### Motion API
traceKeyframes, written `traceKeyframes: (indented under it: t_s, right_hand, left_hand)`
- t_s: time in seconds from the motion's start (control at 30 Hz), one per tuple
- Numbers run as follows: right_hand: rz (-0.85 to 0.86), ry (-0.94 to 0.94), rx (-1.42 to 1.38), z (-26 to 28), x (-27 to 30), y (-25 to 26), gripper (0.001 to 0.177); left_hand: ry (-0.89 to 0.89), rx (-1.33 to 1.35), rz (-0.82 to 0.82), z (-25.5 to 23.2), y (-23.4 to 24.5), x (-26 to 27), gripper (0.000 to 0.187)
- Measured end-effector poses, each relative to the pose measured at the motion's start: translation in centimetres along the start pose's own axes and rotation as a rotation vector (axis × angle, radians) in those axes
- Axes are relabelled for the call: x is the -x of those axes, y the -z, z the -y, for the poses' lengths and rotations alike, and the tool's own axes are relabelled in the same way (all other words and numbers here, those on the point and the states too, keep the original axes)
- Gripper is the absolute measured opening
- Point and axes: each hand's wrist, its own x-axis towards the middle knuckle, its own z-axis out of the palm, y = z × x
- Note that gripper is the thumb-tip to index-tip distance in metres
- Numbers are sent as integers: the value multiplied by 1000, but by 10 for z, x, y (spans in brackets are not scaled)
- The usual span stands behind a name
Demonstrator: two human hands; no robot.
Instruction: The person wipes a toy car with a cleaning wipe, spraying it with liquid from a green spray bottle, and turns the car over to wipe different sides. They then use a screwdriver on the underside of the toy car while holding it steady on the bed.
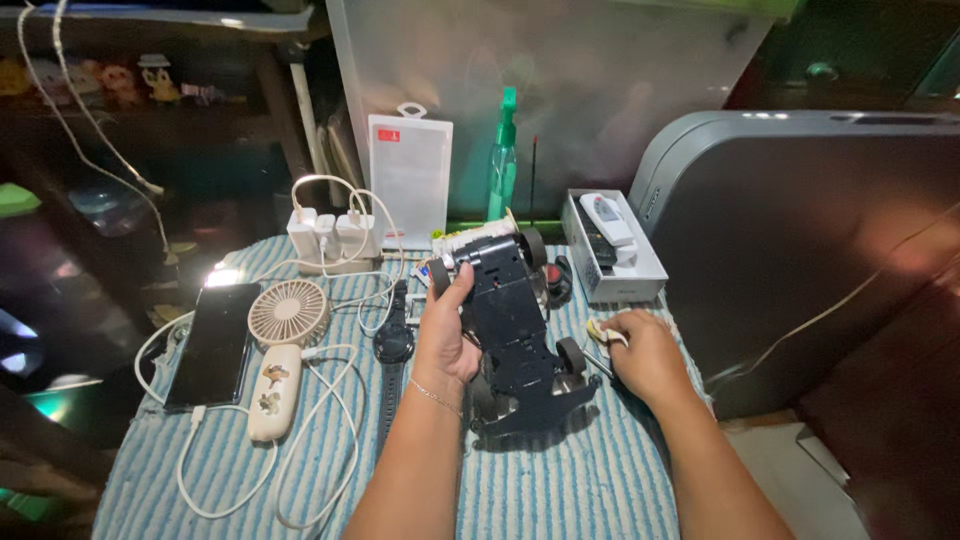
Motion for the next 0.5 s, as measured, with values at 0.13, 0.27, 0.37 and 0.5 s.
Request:
traceKeyframes:
  t_s: [0.13,0.27,0.37,0.5]
  right_hand:
    - [-80,57,-52,6,1,10,33]
    - [-250,231,-251,25,6,19,35]
    - [-204,15,-646,37,10,21,24]
    - [-72,-59,-1026,50,16,12,15]
  left_hand:
    - [-28,28,-40,3,-3,0,38]
    - [-142,3,-71,7,-8,5,42]
    - [-352,-11,-20,10,-16,11,44]
    - [-548,11,-3,14,-28,16,47]
